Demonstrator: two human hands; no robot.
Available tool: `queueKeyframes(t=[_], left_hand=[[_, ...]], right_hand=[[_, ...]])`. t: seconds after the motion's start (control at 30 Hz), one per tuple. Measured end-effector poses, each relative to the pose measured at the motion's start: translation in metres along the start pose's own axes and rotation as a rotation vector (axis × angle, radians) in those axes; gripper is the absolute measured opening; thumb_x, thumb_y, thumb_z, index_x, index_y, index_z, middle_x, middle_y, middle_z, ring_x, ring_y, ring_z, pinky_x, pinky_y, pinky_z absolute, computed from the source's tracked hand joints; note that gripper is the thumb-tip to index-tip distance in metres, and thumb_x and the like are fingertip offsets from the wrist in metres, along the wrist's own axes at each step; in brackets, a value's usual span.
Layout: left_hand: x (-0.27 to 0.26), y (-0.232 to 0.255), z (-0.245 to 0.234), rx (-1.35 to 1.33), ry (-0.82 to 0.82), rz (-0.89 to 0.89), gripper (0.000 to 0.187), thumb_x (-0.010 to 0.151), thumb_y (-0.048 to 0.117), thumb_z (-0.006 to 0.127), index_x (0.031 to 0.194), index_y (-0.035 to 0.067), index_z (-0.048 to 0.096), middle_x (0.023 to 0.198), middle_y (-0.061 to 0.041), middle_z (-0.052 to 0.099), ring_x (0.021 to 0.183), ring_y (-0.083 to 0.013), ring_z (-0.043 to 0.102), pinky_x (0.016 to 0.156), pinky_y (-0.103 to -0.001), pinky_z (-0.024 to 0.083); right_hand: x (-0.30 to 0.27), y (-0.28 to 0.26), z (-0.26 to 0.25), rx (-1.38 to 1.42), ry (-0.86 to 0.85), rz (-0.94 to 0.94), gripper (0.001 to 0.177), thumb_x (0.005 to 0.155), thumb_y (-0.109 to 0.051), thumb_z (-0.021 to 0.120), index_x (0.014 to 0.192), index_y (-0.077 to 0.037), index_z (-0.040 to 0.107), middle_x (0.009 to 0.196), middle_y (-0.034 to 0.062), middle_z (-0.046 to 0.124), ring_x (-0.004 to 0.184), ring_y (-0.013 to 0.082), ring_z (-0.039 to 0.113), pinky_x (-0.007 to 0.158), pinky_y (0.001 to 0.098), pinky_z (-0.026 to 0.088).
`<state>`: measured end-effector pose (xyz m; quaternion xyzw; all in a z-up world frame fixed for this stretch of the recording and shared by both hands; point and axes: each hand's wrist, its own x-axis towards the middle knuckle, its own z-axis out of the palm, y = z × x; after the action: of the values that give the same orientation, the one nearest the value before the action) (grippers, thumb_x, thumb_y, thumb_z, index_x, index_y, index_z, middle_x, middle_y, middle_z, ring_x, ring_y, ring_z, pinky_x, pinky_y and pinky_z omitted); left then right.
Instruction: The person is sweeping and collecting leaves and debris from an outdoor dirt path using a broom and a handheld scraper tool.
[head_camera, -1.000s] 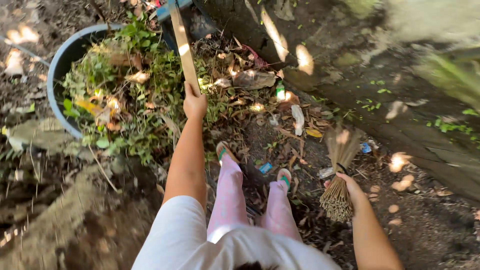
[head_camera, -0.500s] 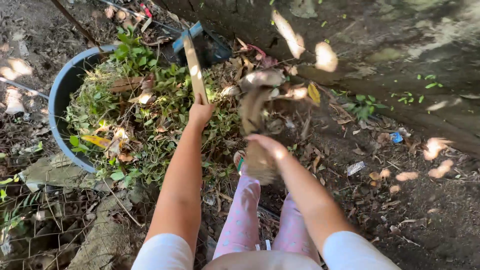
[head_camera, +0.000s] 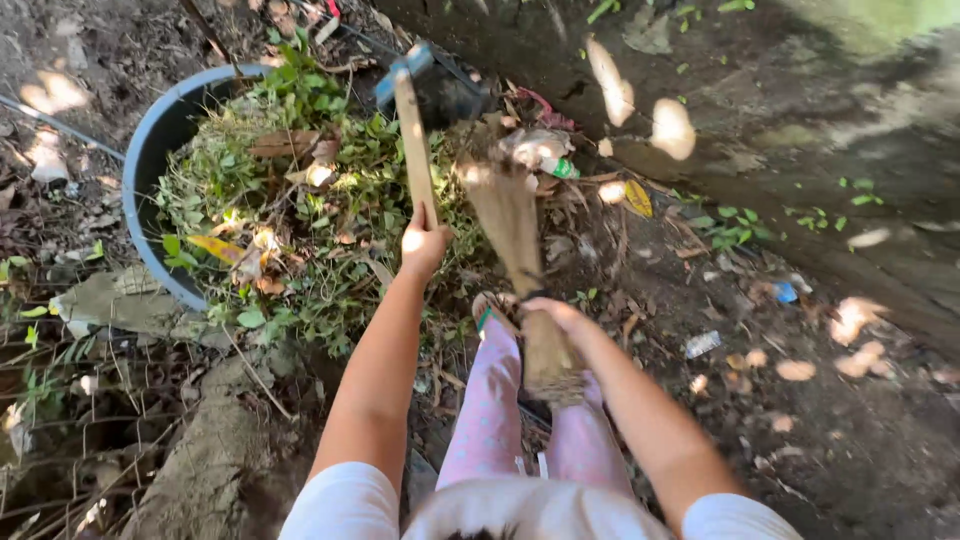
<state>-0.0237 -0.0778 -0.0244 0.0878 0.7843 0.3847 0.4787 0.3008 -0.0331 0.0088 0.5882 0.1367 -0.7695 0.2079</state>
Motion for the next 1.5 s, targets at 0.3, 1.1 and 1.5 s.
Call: queueKeyframes(t=[0.3,1.1,1.5], left_hand=[[-0.14,0.127,-0.033,-0.371,0.099,-0.139,0.081,0.088,0.006,0.058,0.162,0.018,0.028,0.085,-0.004,0.059,0.047,-0.0111,0.042,0.04,-0.028,0.034],[-0.457,-0.023,0.155,-1.914,0.271,-0.068,0.033,0.089,0.025,0.07,0.08,0.015,0.041,0.064,0.002,0.04,0.052,-0.0124,0.04,0.044,-0.027,0.033],[-0.608,-0.108,0.23,-2.055,0.666,-0.193,0.02,0.091,0.013,0.065,0.085,0.012,0.046,0.068,-0.004,0.045,0.055,-0.0159,0.05,0.048,-0.027,0.042]], right_hand=[[-0.121,0.083,-0.171,-0.178,0.189,-0.147,0.03,0.08,-0.026,0.077,0.094,-0.001,0.066,0.078,0.0174,0.067,0.062,0.0285,0.071,0.058,0.0422,0.06],[-0.341,-0.007,-0.402,-1.901,0.698,-0.531,0.102,0.077,-0.052,0.08,0.161,-0.023,0.028,0.115,0.0237,0.073,0.106,0.0408,0.071,0.09,0.0495,0.056],[-0.349,0.005,-0.372,-1.939,0.712,-0.763,0.107,0.077,-0.047,0.081,0.164,-0.021,0.024,0.115,0.0249,0.072,0.105,0.0427,0.07,0.091,0.0495,0.054]])
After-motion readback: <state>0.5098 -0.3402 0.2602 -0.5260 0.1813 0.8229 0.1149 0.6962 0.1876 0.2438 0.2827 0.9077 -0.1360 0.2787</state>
